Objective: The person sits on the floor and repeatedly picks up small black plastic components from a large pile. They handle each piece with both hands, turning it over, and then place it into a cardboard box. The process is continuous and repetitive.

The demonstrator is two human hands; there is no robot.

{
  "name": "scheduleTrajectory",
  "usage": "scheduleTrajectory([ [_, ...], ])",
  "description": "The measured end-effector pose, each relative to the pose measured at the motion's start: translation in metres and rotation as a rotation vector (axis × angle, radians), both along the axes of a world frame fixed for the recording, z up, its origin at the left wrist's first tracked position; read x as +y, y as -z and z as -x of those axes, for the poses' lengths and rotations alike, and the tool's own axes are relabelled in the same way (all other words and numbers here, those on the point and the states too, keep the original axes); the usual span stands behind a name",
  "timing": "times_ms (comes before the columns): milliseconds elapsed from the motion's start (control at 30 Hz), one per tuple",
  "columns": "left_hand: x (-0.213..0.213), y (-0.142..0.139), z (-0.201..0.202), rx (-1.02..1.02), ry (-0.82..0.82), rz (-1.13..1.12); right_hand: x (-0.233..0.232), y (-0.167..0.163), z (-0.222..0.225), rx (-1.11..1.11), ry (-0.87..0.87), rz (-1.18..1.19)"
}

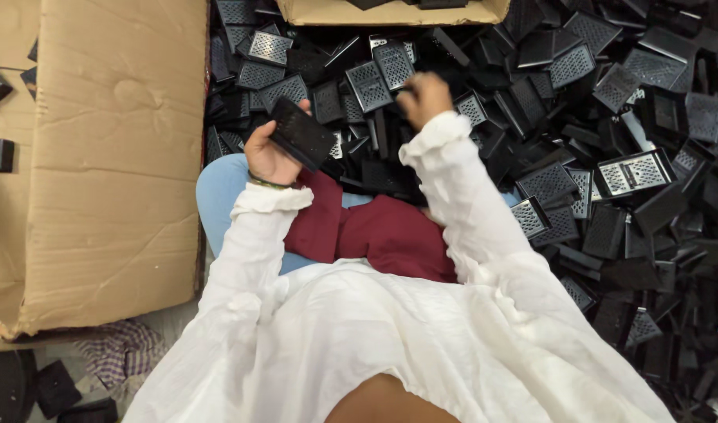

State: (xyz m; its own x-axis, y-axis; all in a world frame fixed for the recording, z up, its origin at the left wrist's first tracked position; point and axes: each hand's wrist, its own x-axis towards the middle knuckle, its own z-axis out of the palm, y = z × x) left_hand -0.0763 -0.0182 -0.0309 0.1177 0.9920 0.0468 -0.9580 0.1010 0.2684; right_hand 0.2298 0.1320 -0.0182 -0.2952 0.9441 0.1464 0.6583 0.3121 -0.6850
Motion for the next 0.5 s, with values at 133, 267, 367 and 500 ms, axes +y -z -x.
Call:
scheduleTrajectory([
  [133,-0.014,-0.031,-0.023,-0.059,0.099,-0.106,0.06,-0.006,0.029,-0.171,0.023,-0.145],
  [267,-0.004,-0.045,-0.057,-0.195,0.224,-0.158,0.065,-0.007,0.064,-0.237,0.119,-0.053],
  [367,-0.007,-0.044,-0.079,-0.258,0.308,-0.125,0.053,-0.009,0.078,-0.406,0.208,0.074],
  [500,-0.024,-0.026,-0.1,-0.31,0.385,0.034,0.037,-0.003,0.082,-0.609,0.123,0.118],
])
